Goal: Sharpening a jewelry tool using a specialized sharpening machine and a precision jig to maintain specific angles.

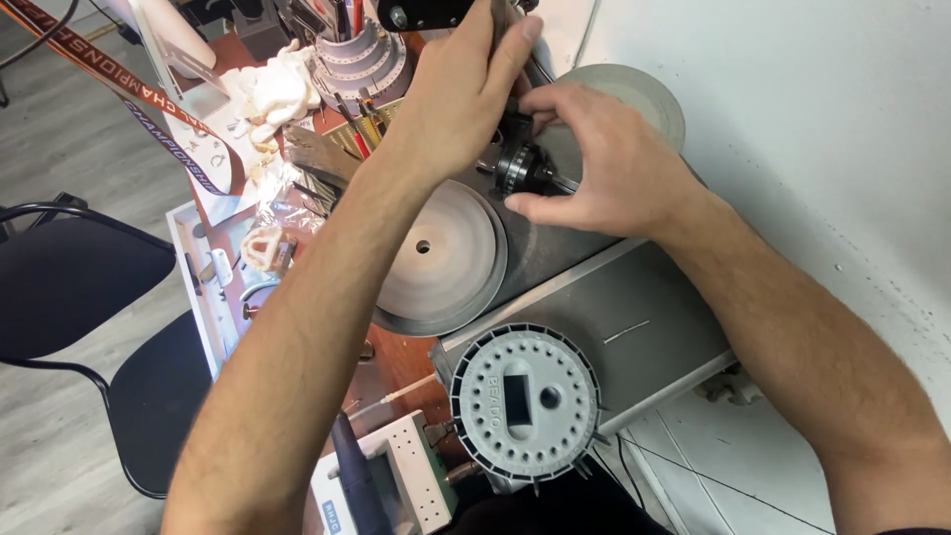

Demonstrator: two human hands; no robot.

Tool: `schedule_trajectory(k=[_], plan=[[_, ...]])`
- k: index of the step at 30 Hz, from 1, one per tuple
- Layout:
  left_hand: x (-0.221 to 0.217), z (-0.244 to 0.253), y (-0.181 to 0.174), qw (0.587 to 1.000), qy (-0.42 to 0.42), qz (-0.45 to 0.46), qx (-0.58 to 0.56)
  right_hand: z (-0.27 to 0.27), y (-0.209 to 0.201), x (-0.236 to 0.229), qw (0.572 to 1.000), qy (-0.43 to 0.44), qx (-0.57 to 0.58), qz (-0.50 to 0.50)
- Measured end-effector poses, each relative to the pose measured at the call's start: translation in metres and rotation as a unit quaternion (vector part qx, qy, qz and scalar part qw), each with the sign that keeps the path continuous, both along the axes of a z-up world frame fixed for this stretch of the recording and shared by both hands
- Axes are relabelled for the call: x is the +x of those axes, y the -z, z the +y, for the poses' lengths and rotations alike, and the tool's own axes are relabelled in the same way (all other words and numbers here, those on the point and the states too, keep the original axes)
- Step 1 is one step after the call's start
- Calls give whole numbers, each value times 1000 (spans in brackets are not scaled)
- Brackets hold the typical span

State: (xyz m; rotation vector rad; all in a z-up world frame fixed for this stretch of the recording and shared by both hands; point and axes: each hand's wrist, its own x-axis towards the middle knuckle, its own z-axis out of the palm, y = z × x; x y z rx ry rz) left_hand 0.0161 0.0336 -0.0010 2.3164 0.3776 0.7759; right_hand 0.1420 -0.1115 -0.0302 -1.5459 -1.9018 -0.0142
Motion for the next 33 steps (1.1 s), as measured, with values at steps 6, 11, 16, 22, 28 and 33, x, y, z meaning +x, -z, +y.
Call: schedule_trajectory(k=[6, 11, 16, 22, 28, 33], plan=[[3, 6, 11, 999, 8, -10, 37, 1, 6, 4, 999, -21, 41, -11], [3, 1, 15, 999, -37, 12, 20, 2, 7, 7, 999, -14, 29, -30], [2, 0, 20, 998, -61, 5, 7, -3, 3, 7, 999, -8, -20, -25], [5, -2, 24, 997, -79, -12, 9, -5, 5, 6, 999, -17, -14, -32], [9, -3, 33, 993, -109, 7, 42, -9, 9, 8, 999, -17, -7, -51], [7, -7, 31, 995, -96, -21, 17, -10, 7, 10, 998, -25, -3, -50]])
